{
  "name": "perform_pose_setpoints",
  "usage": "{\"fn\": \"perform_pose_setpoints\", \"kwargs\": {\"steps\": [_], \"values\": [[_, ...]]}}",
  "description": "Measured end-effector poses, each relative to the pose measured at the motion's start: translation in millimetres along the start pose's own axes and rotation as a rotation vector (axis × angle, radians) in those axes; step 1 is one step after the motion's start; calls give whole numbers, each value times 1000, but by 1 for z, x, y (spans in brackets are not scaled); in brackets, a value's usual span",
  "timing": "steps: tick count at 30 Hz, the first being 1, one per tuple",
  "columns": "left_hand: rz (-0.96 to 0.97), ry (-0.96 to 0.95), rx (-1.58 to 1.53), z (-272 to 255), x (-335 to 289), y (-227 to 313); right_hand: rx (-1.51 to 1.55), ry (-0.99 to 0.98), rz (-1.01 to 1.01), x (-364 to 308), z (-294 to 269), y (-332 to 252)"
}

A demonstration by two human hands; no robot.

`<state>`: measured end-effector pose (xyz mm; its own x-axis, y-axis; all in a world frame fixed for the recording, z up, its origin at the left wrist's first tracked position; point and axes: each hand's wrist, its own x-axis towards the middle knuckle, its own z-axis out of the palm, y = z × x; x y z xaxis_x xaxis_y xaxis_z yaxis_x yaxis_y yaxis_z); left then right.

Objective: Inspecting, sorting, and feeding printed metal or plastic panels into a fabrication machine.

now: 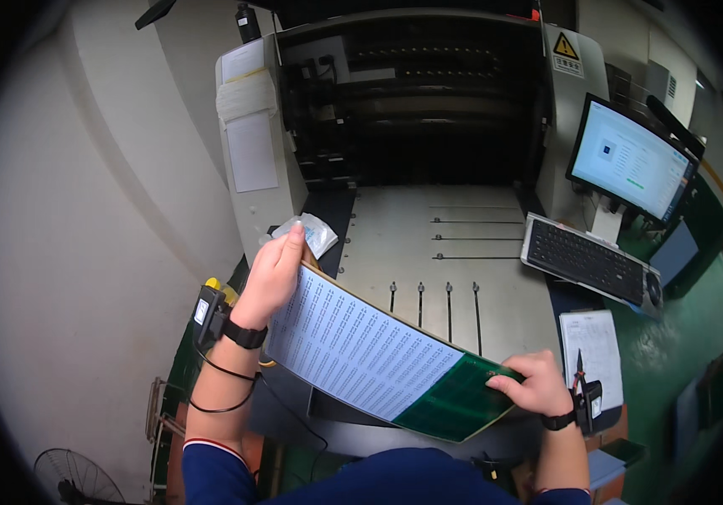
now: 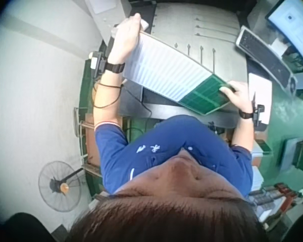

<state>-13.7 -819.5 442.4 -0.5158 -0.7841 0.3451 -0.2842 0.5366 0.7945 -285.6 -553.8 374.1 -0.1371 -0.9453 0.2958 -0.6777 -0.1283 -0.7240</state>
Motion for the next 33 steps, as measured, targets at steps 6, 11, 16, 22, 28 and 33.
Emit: {"fn": "perform_pose_setpoints", "kwargs": {"steps": [6,11,16,22,28,33], "values": [[-521,-478,-307,5,4,-20,-32,-61,-191,-4,-11,-4],[-663,-467,-307,5,-6,-38,-34,-90,-171,1,-8,-7],[-277,-230,-395,-19,-23,-32,-88,111,6,7,-7,7],[-149,260,-490,21,-83,-49,373,347,215,22,1,40],[-544,-175,-1072,121,-129,-16,851,443,312,48,54,27],[-524,-120,-1031,120,-124,-32,1039,438,423,55,73,21]]}}
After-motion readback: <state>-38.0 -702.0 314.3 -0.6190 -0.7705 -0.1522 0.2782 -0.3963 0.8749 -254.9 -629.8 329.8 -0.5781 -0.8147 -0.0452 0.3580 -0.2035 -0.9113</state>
